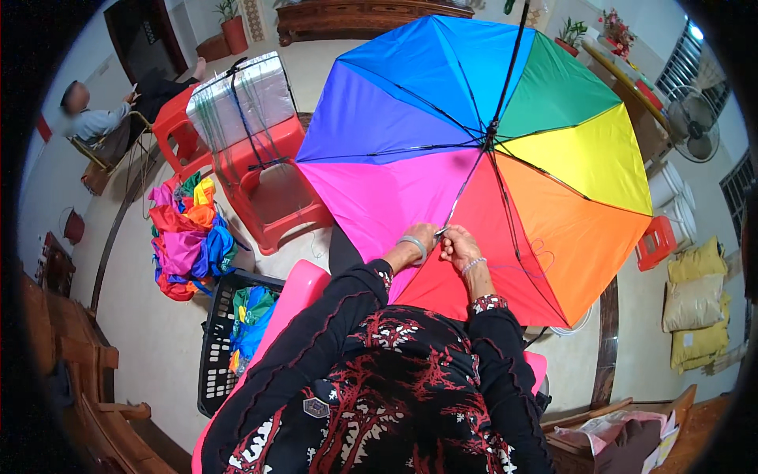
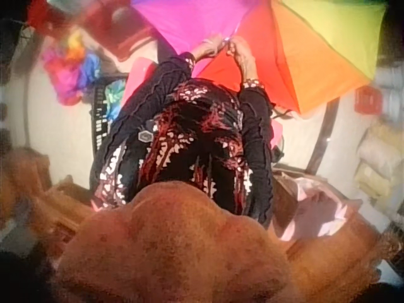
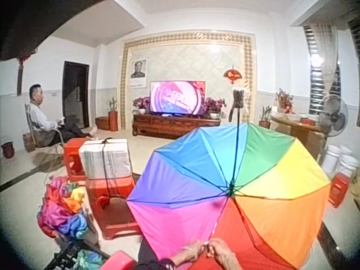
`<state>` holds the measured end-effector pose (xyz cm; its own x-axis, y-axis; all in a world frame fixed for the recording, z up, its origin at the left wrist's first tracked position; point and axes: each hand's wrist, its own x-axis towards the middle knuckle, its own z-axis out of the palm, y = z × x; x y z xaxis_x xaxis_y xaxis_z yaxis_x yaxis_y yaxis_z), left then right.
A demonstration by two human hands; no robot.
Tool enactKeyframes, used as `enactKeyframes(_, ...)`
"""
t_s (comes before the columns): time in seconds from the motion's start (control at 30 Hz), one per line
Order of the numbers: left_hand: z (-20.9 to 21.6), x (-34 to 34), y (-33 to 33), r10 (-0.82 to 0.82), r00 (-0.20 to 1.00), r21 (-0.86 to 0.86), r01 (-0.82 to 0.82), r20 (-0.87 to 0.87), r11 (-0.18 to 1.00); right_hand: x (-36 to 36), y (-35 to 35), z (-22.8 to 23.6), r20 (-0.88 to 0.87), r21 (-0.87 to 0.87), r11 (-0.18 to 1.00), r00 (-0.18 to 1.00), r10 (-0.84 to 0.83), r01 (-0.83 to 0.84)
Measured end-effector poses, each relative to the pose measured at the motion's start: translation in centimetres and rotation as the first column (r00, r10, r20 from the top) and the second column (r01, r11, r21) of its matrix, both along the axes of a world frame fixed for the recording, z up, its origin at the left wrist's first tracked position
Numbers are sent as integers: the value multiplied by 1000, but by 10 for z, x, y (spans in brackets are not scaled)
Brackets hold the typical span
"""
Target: The recorder is inspecting a multi-colored umbrella by checking its ribs, fabric, and mechanism.
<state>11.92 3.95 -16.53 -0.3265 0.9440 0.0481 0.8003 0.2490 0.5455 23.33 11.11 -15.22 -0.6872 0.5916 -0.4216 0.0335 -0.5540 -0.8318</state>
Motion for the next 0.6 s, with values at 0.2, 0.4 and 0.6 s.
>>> enactKeyframes(0.2, -3, -4, 1, -41, 999, 9, 41, 5, 999, 1, 1, 3, -25, -74, 997, 999, -26, 24)
enactKeyframes(0.4, -24, -10, 0, -9, 1000, 97, 8, 15, 995, -11, -9, 10, 10, -30, 999, 1000, 27, -27)
enactKeyframes(0.6, -26, 2, 6, 60, 989, 143, -79, 132, 987, -1, -3, 2, 16, 21, 998, 998, 64, -64)
